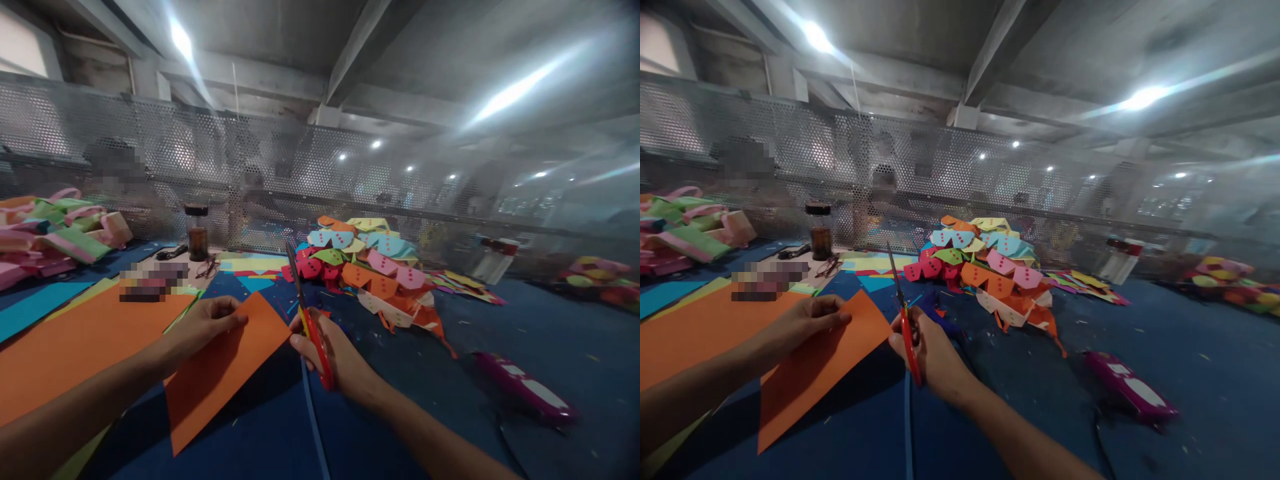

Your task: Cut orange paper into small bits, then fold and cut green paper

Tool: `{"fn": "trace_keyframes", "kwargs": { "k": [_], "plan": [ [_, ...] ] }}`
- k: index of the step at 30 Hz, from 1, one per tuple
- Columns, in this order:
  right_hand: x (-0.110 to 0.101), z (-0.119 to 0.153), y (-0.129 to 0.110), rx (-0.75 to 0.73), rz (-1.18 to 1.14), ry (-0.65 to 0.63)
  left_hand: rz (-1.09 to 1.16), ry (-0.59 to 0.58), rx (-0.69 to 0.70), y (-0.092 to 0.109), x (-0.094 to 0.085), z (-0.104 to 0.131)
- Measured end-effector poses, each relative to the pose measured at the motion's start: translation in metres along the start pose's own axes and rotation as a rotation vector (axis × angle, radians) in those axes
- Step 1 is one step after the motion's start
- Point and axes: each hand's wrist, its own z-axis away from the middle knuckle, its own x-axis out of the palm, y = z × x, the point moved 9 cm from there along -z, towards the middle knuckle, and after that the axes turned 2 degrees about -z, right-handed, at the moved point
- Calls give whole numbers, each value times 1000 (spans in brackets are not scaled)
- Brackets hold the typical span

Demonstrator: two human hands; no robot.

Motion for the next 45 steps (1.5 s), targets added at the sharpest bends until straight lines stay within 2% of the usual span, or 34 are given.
{"fn": "trace_keyframes", "kwargs": {
  "k": [3,7,12,17,25,32,45],
  "plan": [
    [-8,2,-5,-3,54,16,21,23,-31,6,-5,5],
    [-12,2,-10,34,196,-47,-20,63,5,16,-17,10],
    [-7,6,-14,66,310,-180,19,107,-7,9,-36,7],
    [-4,11,-10,125,416,-212,38,164,21,8,-45,6],
    [-5,11,-8,139,608,-204,80,181,12,8,-49,9],
    [-6,9,-4,51,773,-185,96,243,16,11,-54,13],
    [-2,9,0,-5,826,-171,-26,195,41,16,-45,13]
  ]
}}
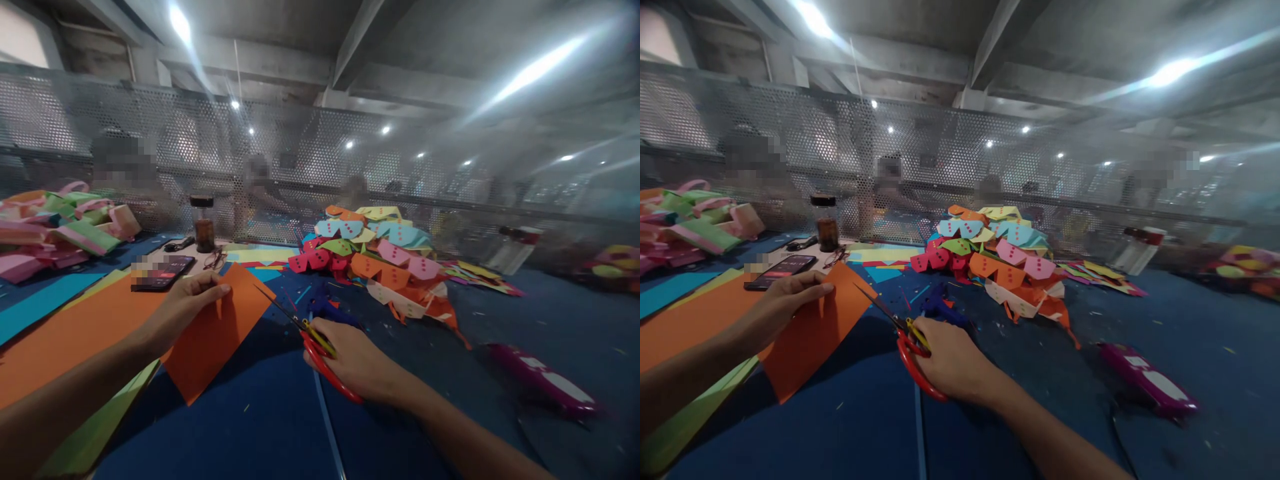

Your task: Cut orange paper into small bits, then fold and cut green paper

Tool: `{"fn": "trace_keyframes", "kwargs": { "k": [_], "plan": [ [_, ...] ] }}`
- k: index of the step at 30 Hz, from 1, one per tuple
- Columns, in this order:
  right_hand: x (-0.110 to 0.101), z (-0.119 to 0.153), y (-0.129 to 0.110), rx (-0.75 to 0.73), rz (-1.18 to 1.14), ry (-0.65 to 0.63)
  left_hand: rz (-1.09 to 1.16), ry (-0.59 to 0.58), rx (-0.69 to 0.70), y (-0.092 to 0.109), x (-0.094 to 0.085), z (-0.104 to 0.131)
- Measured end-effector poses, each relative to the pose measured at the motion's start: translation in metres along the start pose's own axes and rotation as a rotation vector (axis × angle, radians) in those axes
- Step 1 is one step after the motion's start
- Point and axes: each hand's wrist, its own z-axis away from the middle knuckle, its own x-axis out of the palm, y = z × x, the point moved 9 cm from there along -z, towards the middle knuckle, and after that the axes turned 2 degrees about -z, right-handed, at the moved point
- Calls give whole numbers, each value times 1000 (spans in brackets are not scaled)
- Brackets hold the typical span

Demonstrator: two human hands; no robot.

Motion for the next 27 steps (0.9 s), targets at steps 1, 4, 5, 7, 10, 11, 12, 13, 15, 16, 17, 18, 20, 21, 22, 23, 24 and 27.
{"fn": "trace_keyframes", "kwargs": {
  "k": [1,4,5,7,10,11,12,13,15,16,17,18,20,21,22,23,24,27],
  "plan": [
    [0,0,0,-5,0,6,-1,0,3,0,0,0],
    [1,-1,3,-4,1,7,3,-12,7,0,1,-1],
    [2,-1,3,-2,2,3,4,-18,7,0,1,-1],
    [1,-1,3,2,6,-2,1,-23,8,-1,1,-1],
    [1,-1,1,7,4,-6,-20,-20,15,0,0,0],
    [0,-1,1,12,3,-8,-27,-18,19,0,0,0],
    [0,-1,1,16,2,-10,-31,-17,24,1,0,0],
    [0,-1,1,16,2,-11,-32,-18,26,1,1,0],
    [0,0,0,14,1,-8,-30,-22,27,2,2,0],
    [0,0,0,14,1,-8,-30,-22,23,2,2,1],
    [0,0,0,15,1,-8,-30,-22,19,2,2,1],
    [0,0,0,18,2,-12,-31,-19,17,1,1,1],
    [0,0,1,27,10,-18,-36,-14,17,1,0,1],
    [0,-1,1,28,14,-21,-38,-14,16,2,0,1],
    [0,-1,1,28,16,-22,-37,-14,16,2,0,2],
    [0,-1,1,28,16,-19,-31,-15,16,2,0,2],
    [0,-1,1,27,16,-16,-22,-20,11,2,0,2],
    [0,-1,1,25,13,-10,3,-30,-5,2,2,3]
  ]
}}
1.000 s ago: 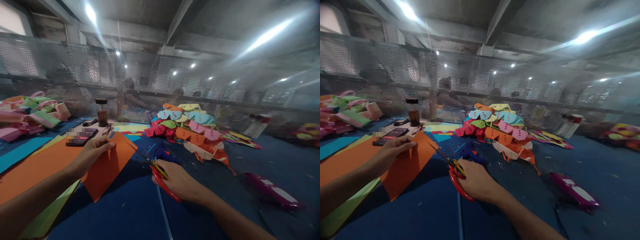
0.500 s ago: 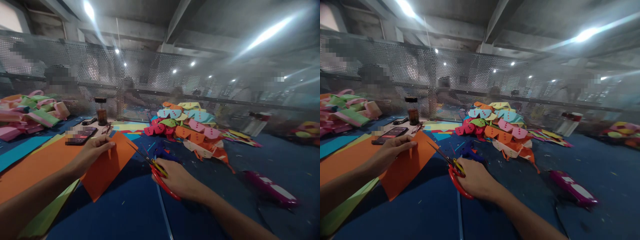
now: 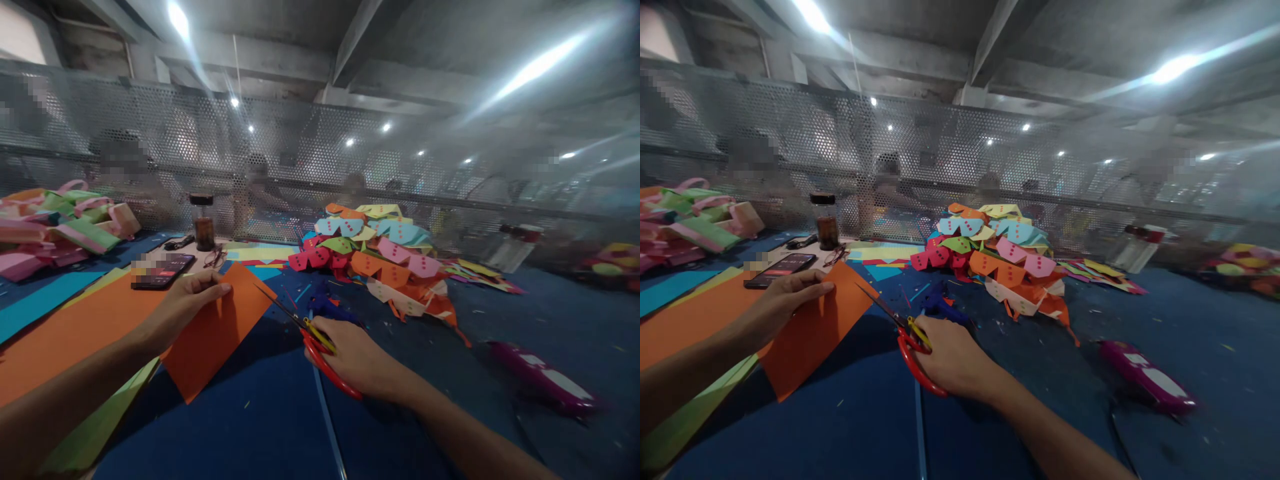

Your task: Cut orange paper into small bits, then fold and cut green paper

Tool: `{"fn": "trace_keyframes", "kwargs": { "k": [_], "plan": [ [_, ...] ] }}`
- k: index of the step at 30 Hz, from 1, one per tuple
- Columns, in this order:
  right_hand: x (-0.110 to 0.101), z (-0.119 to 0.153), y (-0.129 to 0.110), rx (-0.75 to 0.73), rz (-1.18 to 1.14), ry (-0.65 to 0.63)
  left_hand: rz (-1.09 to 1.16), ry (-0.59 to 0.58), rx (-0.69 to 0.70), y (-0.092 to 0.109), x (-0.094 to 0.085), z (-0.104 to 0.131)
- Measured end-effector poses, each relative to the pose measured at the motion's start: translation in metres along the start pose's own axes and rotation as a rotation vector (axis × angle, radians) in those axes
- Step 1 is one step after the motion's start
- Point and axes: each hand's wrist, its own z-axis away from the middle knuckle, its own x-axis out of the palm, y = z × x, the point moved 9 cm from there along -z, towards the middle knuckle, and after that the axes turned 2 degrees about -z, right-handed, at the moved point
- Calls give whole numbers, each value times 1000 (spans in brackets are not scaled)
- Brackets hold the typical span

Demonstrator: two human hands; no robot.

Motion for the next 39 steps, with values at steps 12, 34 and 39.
{"fn": "trace_keyframes", "kwargs": {
  "k": [12,34,39],
  "plan": [
    [1,0,2,15,-3,-9,34,15,-14,-4,-2,-2],
    [0,0,1,-4,-2,5,15,30,-1,-5,-4,-3],
    [0,-1,0,8,6,-23,17,36,-8,-4,-4,-3]
  ]
}}
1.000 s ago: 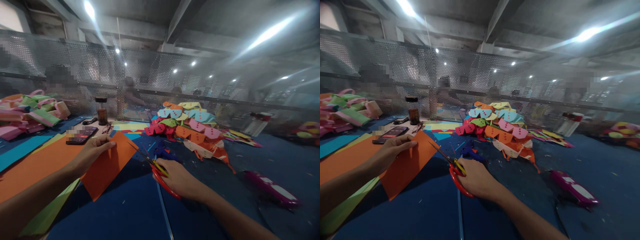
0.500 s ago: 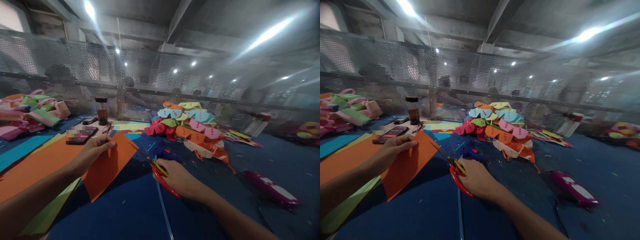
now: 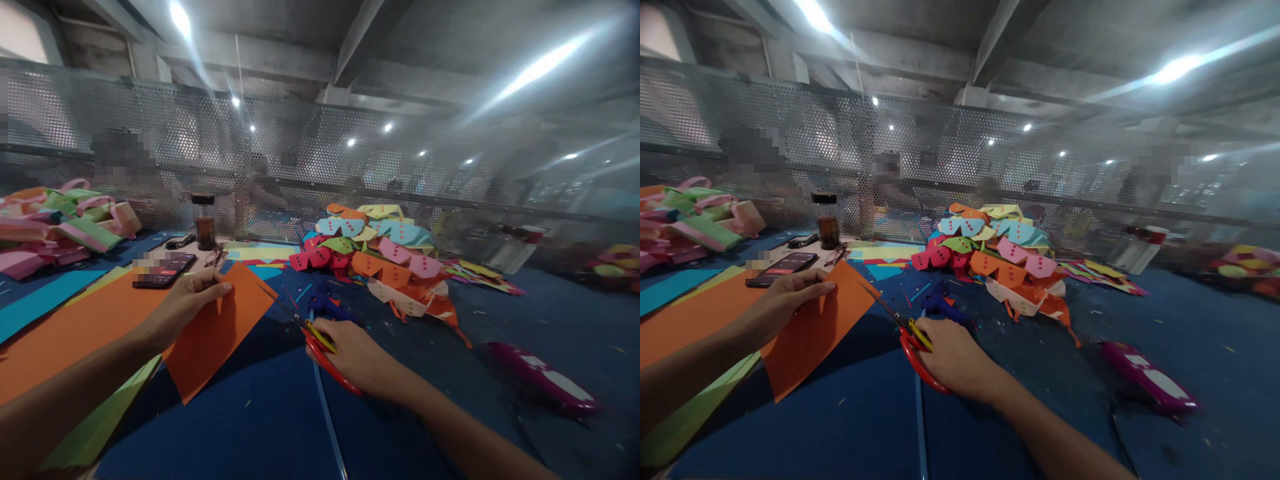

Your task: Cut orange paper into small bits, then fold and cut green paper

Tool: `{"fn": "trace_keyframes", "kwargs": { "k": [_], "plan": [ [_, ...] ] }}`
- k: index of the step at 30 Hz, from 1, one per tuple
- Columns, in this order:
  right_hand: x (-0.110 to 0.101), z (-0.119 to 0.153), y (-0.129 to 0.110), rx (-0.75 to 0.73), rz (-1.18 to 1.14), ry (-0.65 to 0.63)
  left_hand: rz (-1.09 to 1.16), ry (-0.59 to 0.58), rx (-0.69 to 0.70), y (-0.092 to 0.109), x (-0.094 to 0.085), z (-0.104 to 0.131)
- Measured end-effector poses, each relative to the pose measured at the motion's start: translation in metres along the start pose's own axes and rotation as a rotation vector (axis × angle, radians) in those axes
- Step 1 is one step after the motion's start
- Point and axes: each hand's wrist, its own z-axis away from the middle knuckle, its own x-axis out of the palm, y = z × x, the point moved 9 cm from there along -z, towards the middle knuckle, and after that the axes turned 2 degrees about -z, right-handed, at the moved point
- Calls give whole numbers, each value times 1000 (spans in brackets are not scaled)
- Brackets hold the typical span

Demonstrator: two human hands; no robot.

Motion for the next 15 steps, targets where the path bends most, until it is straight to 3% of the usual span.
{"fn": "trace_keyframes", "kwargs": {
  "k": [15],
  "plan": [
    [1,-1,0,-7,6,-1,15,-22,-19,-4,0,0]
  ]
}}
